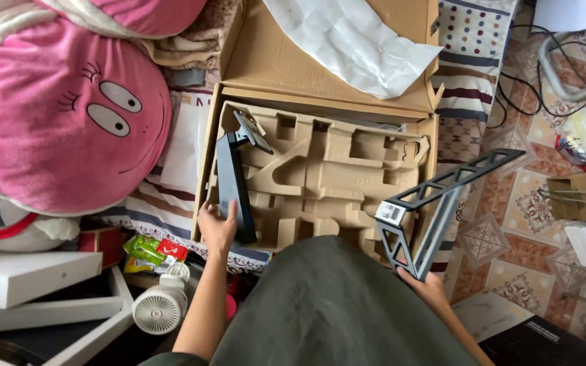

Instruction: The person wipes a black metal frame with a cloth and then removes several black metal components from a cardboard box to begin assembling a monitor stand.

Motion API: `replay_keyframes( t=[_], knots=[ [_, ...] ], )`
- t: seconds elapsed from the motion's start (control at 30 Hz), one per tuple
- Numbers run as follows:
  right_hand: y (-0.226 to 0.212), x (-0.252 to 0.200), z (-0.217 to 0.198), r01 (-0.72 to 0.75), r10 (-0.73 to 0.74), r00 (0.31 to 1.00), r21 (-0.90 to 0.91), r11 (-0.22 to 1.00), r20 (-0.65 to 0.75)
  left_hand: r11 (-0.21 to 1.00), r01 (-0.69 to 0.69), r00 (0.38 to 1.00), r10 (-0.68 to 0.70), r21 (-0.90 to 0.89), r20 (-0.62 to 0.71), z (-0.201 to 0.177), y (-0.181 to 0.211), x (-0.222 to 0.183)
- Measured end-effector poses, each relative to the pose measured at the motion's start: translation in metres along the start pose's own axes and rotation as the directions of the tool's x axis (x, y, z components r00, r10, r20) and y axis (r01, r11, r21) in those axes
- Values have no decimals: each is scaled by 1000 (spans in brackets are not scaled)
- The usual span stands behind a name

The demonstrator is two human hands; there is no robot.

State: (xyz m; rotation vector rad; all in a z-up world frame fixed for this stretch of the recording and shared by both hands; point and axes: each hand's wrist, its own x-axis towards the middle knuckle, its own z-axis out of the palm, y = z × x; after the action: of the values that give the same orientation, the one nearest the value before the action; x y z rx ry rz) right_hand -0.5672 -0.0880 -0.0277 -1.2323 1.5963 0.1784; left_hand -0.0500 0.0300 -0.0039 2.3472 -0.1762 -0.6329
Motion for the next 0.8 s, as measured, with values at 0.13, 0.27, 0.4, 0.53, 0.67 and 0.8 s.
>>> replay_keyframes(
  t=[0.13, 0.27, 0.4, 0.53, 0.67, 0.8],
  knots=[
    [-24, -27, -3, -150, 152, 988, 92, 984, -14, 983, 0, 990, -26, 186, 137, 37, -12, 46],
    [-39, -48, 1, -261, 266, 964, 192, 946, -3, 956, 28, 988, -71, 294, 136, 70, -39, 75],
    [-22, -53, 16, -301, 316, 946, 159, 940, -77, 966, -12, 995, -14, 257, 97, 80, -59, 89],
    [-14, -58, 19, -310, 332, 941, 237, 921, -59, 931, 107, 975, -167, 350, 147, 72, -50, 89],
    [-76, -94, 18, -347, 421, 903, 433, 832, -84, 909, 101, 975, -172, 405, 143, 64, -39, 88],
    [-61, -85, 18, -362, 406, 911, 329, 872, -75, 942, 85, 985, -129, 324, 116, 48, -23, 71]
  ],
)
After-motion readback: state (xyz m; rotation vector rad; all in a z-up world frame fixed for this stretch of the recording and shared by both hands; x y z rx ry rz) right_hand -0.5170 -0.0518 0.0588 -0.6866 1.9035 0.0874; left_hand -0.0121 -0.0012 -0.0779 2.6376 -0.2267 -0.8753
